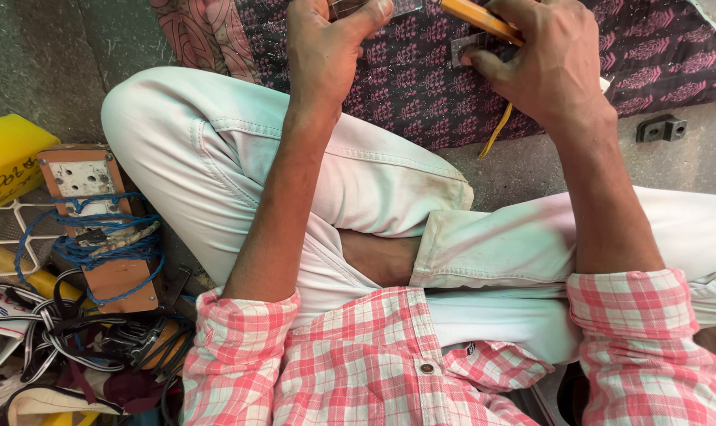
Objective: The person sits on the floor and uses a glass cutter to score and snap small rectangular glass pieces. They repeatedly pick up pieces, score them, and break them into smaller fragments, placing the finished pieces on a patterned mat.
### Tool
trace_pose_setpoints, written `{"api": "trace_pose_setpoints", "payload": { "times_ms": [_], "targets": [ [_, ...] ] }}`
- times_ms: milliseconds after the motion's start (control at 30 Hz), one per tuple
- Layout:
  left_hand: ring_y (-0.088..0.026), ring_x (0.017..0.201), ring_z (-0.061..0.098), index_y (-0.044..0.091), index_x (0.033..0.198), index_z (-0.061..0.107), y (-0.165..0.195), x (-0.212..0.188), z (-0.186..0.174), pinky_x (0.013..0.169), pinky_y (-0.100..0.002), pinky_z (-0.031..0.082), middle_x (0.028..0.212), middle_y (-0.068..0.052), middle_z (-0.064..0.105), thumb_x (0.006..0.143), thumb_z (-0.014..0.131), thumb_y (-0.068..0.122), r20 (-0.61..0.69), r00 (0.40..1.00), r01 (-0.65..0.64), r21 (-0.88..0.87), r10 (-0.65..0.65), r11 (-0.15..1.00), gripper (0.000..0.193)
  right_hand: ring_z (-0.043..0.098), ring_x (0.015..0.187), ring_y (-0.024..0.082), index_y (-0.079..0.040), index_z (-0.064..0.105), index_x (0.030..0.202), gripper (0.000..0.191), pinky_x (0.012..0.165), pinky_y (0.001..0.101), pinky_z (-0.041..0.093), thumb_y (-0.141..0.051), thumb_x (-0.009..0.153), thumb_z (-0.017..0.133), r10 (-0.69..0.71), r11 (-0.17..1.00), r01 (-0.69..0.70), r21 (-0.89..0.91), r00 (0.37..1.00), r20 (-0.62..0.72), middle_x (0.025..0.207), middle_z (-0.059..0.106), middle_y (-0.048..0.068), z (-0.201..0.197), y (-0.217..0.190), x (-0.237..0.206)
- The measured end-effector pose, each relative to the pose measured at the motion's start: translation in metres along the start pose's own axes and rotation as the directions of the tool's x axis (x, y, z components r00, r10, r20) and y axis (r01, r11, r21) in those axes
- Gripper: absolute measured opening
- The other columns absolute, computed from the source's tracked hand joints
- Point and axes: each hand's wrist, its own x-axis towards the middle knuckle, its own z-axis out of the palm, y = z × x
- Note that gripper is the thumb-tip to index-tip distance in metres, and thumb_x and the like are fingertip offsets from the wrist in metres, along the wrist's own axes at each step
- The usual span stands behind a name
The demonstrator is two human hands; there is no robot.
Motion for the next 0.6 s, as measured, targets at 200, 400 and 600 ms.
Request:
{"api": "trace_pose_setpoints", "payload": {
  "times_ms": [200,400,600],
  "targets": [
    [-0.002,0.064,0.054,0.006,0.085,0.076,-0.003,0.0,0.0,0.055,-0.022,0.039,0.075,0.005,0.069,0.089,0.081,0.015,-0.02,0.998,0.052,0.027,-0.052,0.998,0.011,0.066,0.077,0.029,0.0,0.072,0.102,0.037,0.072,0.0417,0.051,-0.023,0.081,0.093,0.013,0.999,-0.011,-0.035,0.999,0.049,0.087,0.068,0.013,0.002,0.008,-0.002],
    [-0.004,0.076,0.061,0.002,0.094,0.077,-0.005,-0.001,0.001,0.067,-0.023,0.046,0.086,0.001,0.073,0.093,0.079,0.008,0.042,0.999,0.019,-0.12,-0.014,0.993,0.007,0.065,0.088,0.012,0.001,0.067,0.104,0.027,0.078,0.0277,0.054,-0.018,0.096,0.084,0.186,0.878,-0.217,0.427,0.976,0.112,0.095,0.067,0.003,-0.001,0.042,-0.021],
    [-0.002,0.068,0.057,0.004,0.096,0.075,-0.005,-0.001,0.004,0.057,-0.021,0.041,0.082,0.002,0.072,0.09,0.078,0.01,0.068,0.992,0.11,-0.041,-0.108,0.993,0.01,0.06,0.083,0.011,0.003,0.063,0.095,0.012,0.072,0.0271,0.048,0.0,0.098,0.075,0.466,0.766,-0.317,0.559,0.873,-0.144,0.096,0.064,0.002,0.008,0.092,-0.042]
  ]
}}
